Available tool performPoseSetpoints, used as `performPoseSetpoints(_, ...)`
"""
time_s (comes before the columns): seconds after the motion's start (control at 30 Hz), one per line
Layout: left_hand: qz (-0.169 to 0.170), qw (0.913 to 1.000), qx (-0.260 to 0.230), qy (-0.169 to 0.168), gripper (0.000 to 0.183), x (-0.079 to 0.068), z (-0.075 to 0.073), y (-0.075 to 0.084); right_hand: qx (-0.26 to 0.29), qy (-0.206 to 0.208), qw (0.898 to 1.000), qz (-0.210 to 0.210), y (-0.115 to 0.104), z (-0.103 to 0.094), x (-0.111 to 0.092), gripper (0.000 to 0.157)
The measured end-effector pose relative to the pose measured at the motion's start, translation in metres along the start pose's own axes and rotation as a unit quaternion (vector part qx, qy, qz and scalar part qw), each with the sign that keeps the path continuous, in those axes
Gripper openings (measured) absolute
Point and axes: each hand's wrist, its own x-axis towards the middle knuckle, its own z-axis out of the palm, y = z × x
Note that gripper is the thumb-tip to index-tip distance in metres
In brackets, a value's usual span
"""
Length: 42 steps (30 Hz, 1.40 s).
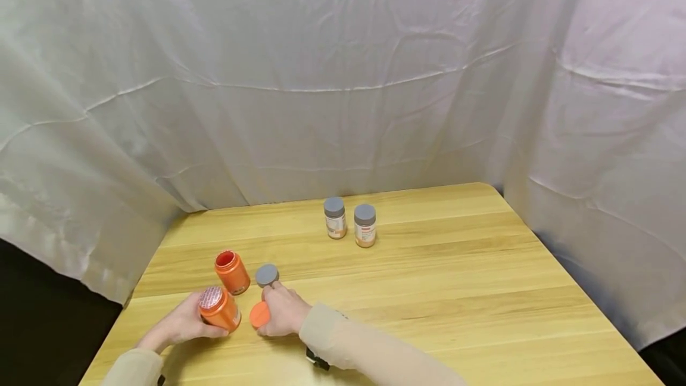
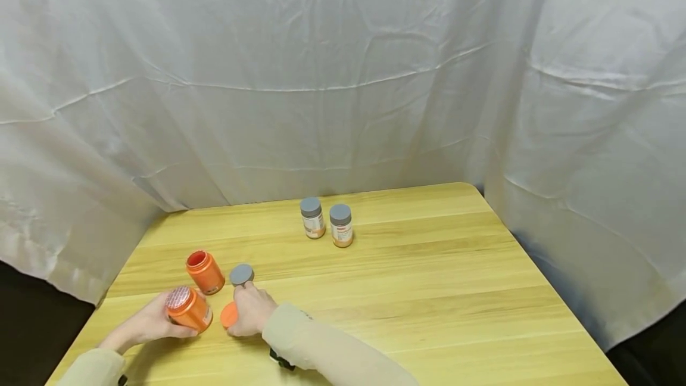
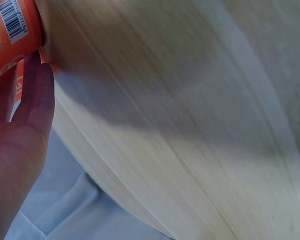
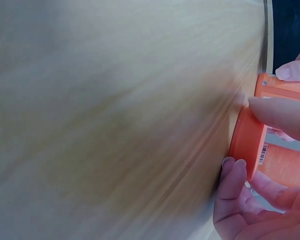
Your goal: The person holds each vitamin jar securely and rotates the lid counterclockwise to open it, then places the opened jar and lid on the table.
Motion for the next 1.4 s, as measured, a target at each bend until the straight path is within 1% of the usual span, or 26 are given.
performPoseSetpoints(0.2,-0.002,1.0,0.008,0.001,0.06,-0.0015,0.0006,0.0005,-0.003,0.006,1.0,0.003,-0.0001,0.0028,0.001,0.053)
performPoseSetpoints(0.33,-0.001,0.9999,0.011,0.001,0.06,-0.0019,0.0003,0.0011,-0.008,0.009,1.0,0.006,-0.0002,0.0027,0.0015,0.055)
performPoseSetpoints(0.6,0.005,0.9999,-0.001,-0.009,0.057,-0.0015,-0.0006,0.0,-0.002,0.004,1.0,0.0,-0.0002,0.0006,0.0013,0.053)
performPoseSetpoints(0.77,0.0,0.9999,-0.003,-0.01,0.056,-0.0014,0.0003,-0.0014,0.001,0.003,1.0,0.003,-0.0005,-0.0007,0.0001,0.051)
performPoseSetpoints(1.1,-0.015,0.9999,-0.002,-0.007,0.057,-0.0019,0.0007,0.0001,-0.014,0.001,1.0,0.009,-0.0016,-0.0027,0.0,0.049)
performPoseSetpoints(1.27,-0.005,0.9999,0.003,-0.01,0.055,-0.0024,-0.0002,-0.0002,-0.013,0.006,1.0,0.009,-0.0009,-0.0024,-0.0007,0.048)
performPoseSetpoints(1.4,-0.003,0.9999,0.001,-0.015,0.055,-0.0051,-0.0026,0.0007,-0.008,0.003,1.0,0.014,-0.0006,-0.0031,-0.002,0.052)
